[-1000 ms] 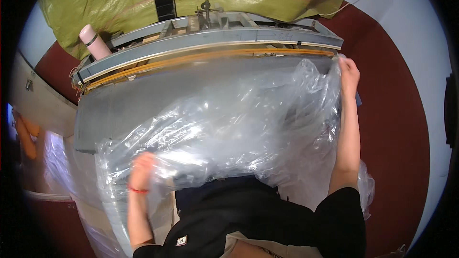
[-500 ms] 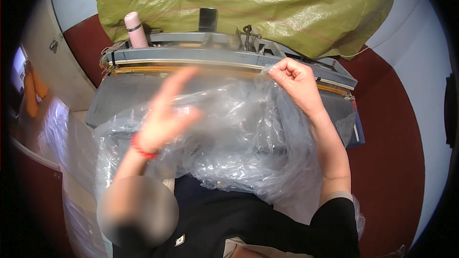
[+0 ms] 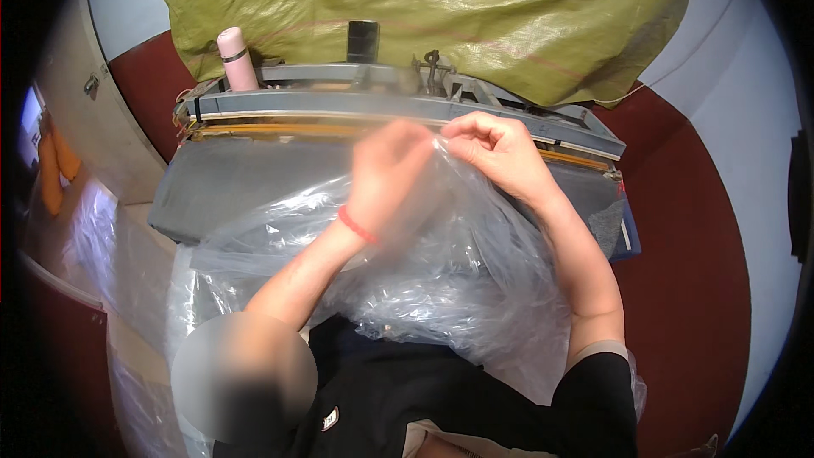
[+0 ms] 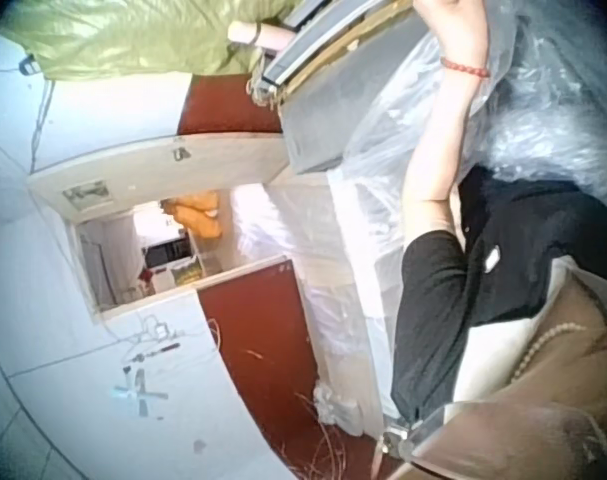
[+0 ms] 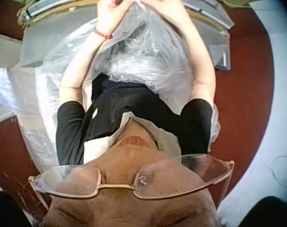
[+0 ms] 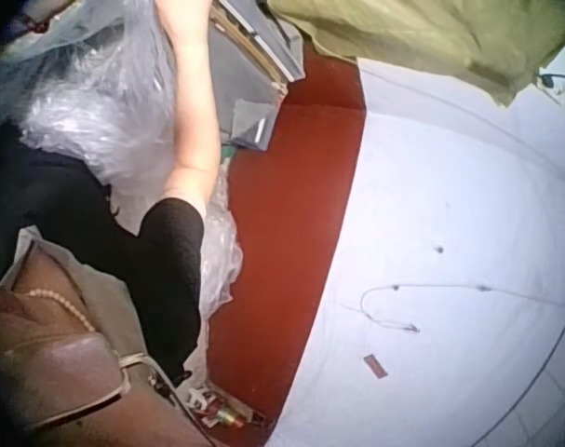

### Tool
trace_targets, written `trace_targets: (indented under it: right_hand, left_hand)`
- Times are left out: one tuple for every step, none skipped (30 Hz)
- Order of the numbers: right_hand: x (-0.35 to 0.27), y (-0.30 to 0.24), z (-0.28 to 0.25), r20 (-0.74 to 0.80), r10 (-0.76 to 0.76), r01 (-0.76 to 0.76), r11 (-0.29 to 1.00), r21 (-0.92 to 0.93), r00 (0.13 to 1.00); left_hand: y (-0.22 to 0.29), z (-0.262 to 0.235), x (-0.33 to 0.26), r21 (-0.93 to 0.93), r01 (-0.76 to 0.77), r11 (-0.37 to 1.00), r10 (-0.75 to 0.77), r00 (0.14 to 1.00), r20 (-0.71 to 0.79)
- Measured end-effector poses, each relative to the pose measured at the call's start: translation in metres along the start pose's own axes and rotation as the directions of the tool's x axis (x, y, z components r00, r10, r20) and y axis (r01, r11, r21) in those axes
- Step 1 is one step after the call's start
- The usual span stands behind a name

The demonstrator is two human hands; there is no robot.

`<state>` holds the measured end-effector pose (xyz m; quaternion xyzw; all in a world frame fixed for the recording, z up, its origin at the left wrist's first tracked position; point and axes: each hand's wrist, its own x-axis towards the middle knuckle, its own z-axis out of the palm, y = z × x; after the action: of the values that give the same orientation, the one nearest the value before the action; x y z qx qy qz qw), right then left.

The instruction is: Sealing a large plastic sheet using a heat sealing machine.

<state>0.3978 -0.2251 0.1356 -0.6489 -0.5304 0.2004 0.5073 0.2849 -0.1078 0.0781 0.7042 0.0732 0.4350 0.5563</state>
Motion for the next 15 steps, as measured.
trace_targets:
  right_hand:
    - [0.002,-0.002,0.003,0.014,0.003,-0.003,1.0,0.019,1.0]
    - [0.004,-0.002,0.007,0.029,0.006,-0.007,0.999,0.037,1.0]
    - [0.007,-0.003,0.01,0.039,0.005,-0.007,0.999,0.04,0.999]
    - [0.01,-0.004,0.013,0.04,0.013,-0.015,0.998,0.053,0.999]
    - [0.013,-0.004,0.016,0.041,0.02,-0.023,0.998,0.066,0.999]
    - [0.016,-0.004,0.018,0.051,0.019,-0.023,0.997,0.067,0.999]
    - [0.02,-0.004,0.018,0.155,0.066,-0.087,0.988,0.129,0.986]
    - [0.023,-0.003,0.02,0.26,0.106,-0.157,0.97,0.184,0.96]
    - [0.025,-0.002,0.022,0.266,0.106,-0.158,0.97,0.185,0.958]
    - [0.027,0.0,0.025,0.256,0.113,-0.152,0.979,0.136,0.96]
    - [0.029,0.003,0.028,0.244,0.12,-0.146,0.985,0.089,0.962]
    - [0.032,0.008,0.031,0.254,0.115,-0.143,0.985,0.093,0.96]
    - [0.036,0.019,0.033,0.145,-0.035,0.017,0.993,0.118,0.989]
    - [0.04,0.029,0.035,0.031,-0.183,0.178,0.976,0.128,0.983]
    - [0.044,0.039,0.031,-0.031,-0.209,0.211,0.967,0.144,0.977]
  left_hand:
    - [0.0,-0.002,0.0,0.011,-0.05,0.999,0.05,0.999,0.009]
    - [0.0,-0.004,0.001,0.022,-0.1,0.995,0.099,0.995,0.018]
    - [0.0,-0.008,0.003,0.026,-0.096,0.995,0.096,0.995,0.01]
    - [0.001,-0.012,0.005,0.155,-0.216,0.964,0.217,0.976,0.014]
    - [0.001,-0.017,0.007,0.28,-0.327,0.903,0.331,0.943,0.034]
    - [0.003,-0.022,0.009,0.286,-0.322,0.903,0.328,0.944,0.027]
    - [0.005,-0.027,0.01,0.322,-0.379,0.868,0.377,0.923,0.07]
    - [0.007,-0.032,0.009,0.355,-0.434,0.828,0.422,0.899,0.116]
    - [0.011,-0.034,0.008,0.36,-0.43,0.828,0.419,0.901,0.112]
    - [0.016,-0.036,0.006,0.306,-0.285,0.908,0.281,0.958,0.058]
    - [0.018,-0.037,0.003,0.243,-0.132,0.961,0.133,0.991,0.013]
    - [0.013,-0.044,-0.001,0.252,-0.128,0.959,0.131,0.991,0.005]
    - [0.002,-0.055,-0.007,0.107,-0.021,0.994,0.002,0.985,0.173]
    - [-0.004,-0.067,-0.015,-0.018,0.115,0.993,-0.101,0.931,0.351]
    - [-0.005,-0.077,-0.027,0.071,0.152,0.986,-0.167,0.846,0.506]
